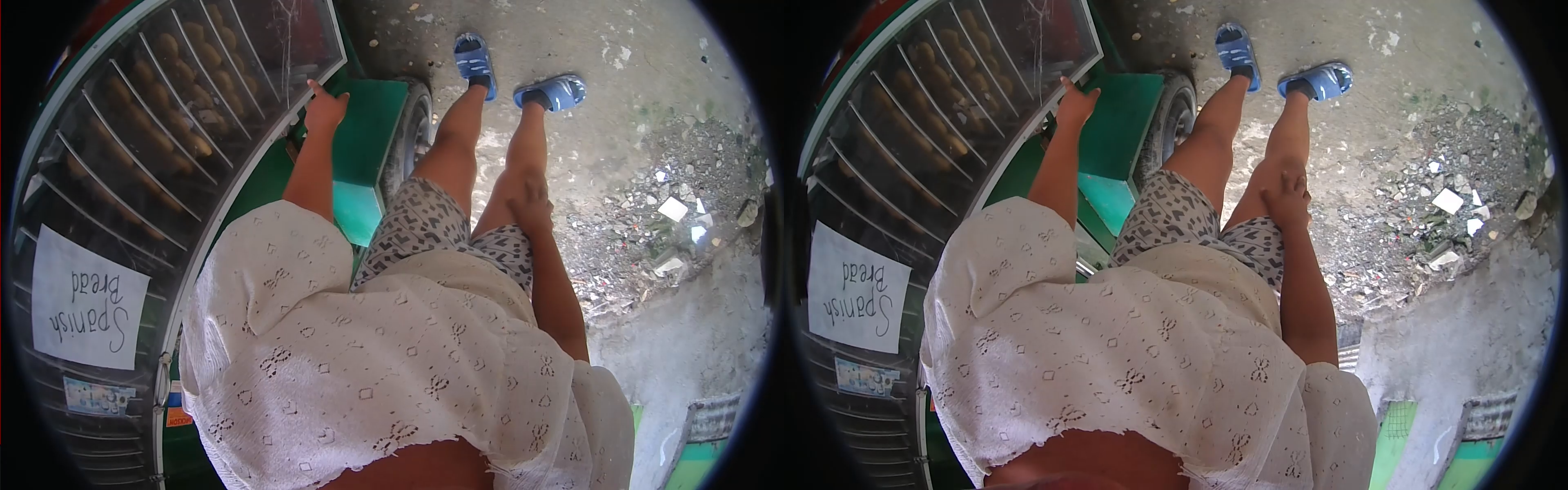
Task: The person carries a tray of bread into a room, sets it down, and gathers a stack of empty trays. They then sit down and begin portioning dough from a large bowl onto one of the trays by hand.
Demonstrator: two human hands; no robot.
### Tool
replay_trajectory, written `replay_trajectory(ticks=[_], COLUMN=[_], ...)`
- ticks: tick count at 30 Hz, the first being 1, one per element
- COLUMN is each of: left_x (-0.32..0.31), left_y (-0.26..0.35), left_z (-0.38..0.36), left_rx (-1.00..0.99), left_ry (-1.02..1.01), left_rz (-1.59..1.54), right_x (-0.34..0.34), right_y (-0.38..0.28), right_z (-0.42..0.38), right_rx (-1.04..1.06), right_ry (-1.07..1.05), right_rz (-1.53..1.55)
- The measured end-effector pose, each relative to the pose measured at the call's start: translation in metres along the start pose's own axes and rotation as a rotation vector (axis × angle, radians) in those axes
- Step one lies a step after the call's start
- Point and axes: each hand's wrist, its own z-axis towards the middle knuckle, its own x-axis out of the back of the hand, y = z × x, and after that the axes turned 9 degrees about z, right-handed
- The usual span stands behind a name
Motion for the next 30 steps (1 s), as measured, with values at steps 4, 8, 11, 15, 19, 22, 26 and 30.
replay_trajectory(ticks=[4,8,11,15,19,22,26,30], left_x=[0.014,0.019,0.012,0.003,0.019,0.021,0.027,0.006], left_y=[0.012,0.0,-0.015,-0.042,-0.053,-0.034,0.026,0.075], left_z=[-0.031,-0.046,-0.045,-0.012,-0.025,-0.039,-0.079,-0.099], left_rx=[0.041,0.085,0.097,0.264,0.097,0.032,-0.091,-0.16], left_ry=[0.001,0.062,0.148,-0.234,-0.158,-0.187,-0.236,-0.456], left_rz=[-0.08,-0.178,-0.179,-0.578,-0.289,-0.562,-0.67,-0.567], right_x=[0.004,0.012,0.025,0.051,0.072,0.089,0.156,0.217], right_y=[-0.004,-0.011,-0.02,-0.032,-0.031,-0.007,0.03,0.095], right_z=[-0.002,-0.007,-0.015,-0.025,-0.017,0.013,0.003,0.025], right_rx=[0.003,0.017,0.002,0.006,0.083,0.251,0.46,0.373], right_ry=[-0.003,0.016,0.054,0.128,0.129,0.149,0.068,0.245], right_rz=[0.015,-0.002,-0.007,-0.027,-0.025,0.016,0.273,0.496])
